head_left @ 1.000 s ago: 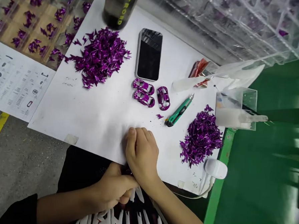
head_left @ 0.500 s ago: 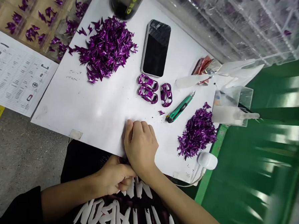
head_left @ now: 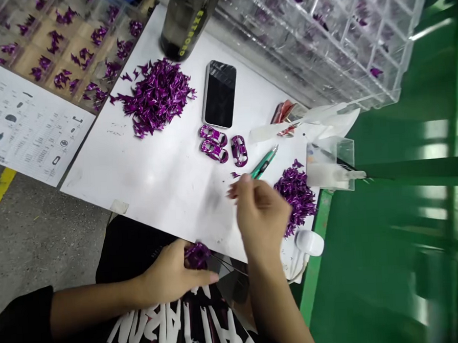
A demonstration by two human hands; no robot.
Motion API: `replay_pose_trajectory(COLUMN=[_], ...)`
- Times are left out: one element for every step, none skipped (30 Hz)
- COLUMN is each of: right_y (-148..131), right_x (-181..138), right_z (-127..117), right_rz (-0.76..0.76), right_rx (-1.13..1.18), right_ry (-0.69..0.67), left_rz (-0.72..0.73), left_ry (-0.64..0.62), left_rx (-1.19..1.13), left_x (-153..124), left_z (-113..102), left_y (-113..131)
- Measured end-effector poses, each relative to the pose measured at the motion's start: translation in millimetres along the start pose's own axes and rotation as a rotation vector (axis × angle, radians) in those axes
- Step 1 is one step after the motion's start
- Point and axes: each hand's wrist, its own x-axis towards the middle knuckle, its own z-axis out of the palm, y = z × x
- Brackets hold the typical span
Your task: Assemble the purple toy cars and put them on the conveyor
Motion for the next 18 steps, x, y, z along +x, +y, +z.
replay_pose_trajectory(right_y=[5.8, 12.8, 20.4, 28.2, 35.5, 41.7, 46.6, 49.7, 51.2, 51.2, 49.8, 47.5, 44.3, 40.6, 36.4, 31.7, 26.6, 21.1], right_x=[14.1, 29.3, 45.2, 61.0, 76.4, 90.7, 103.8, 115.4, 125.1, 132.9, 138.6, 142.1, 143.3, 142.3, 139.1, 133.9, 126.9, 118.6], right_z=[-8.0, -15.3, -21.6, -26.4, -29.4, -30.5, -29.6, -27.0, -23.2, -18.7, -14.4, -11.2, -9.7, -10.4, -13.5, -18.8, -25.9, -33.8], right_rz=[0.008, 0.015, 0.027, 0.040, 0.045, 0.037, 0.019, -0.006, -0.034, -0.061, -0.080, -0.092, -0.100, -0.104, -0.100, -0.088, -0.071, -0.049], right_rx=[0.000, -0.002, 0.004, 0.021, 0.045, 0.069, 0.089, 0.098, 0.101, 0.104, 0.107, 0.109, 0.111, 0.126, 0.165, 0.225, 0.299, 0.386], right_ry=[0.155, 0.282, 0.356, 0.374, 0.346, 0.292, 0.237, 0.194, 0.161, 0.129, 0.098, 0.076, 0.070, 0.080, 0.105, 0.134, 0.167, 0.195], left_rz=[0.027, 0.053, 0.062, 0.091, 0.137, 0.191, 0.260, 0.334, 0.407, 0.474, 0.529, 0.580, 0.620, 0.647, 0.659, 0.663, 0.655, 0.639], left_ry=[-0.041, -0.070, -0.109, -0.142, -0.166, -0.168, -0.153, -0.119, -0.075, -0.028, 0.022, 0.068, 0.104, 0.140, 0.163, 0.180, 0.180, 0.152], left_rx=[0.113, 0.200, 0.249, 0.285, 0.333, 0.397, 0.461, 0.521, 0.563, 0.590, 0.594, 0.591, 0.602, 0.610, 0.620, 0.618, 0.598, 0.555], left_x=[-7.5, -14.1, -19.2, -22.1, -22.3, -19.8, -14.7, -7.3, 1.8, 12.0, 22.5, 32.8, 42.4, 50.8, 58.0, 64.1, 69.2, 73.5], left_z=[-3.7, -7.1, -10.0, -12.2, -13.3, -13.4, -12.5, -10.8, -8.6, -6.1, -3.9, -2.1, -0.9, -0.5, -0.8, -1.9, -3.6, -5.9], left_y=[8.1, 18.5, 30.9, 44.4, 58.4, 71.9, 84.2, 94.7, 103.1, 109.3, 113.4, 115.7, 116.8, 117.0, 116.9, 116.7, 116.7, 116.8])
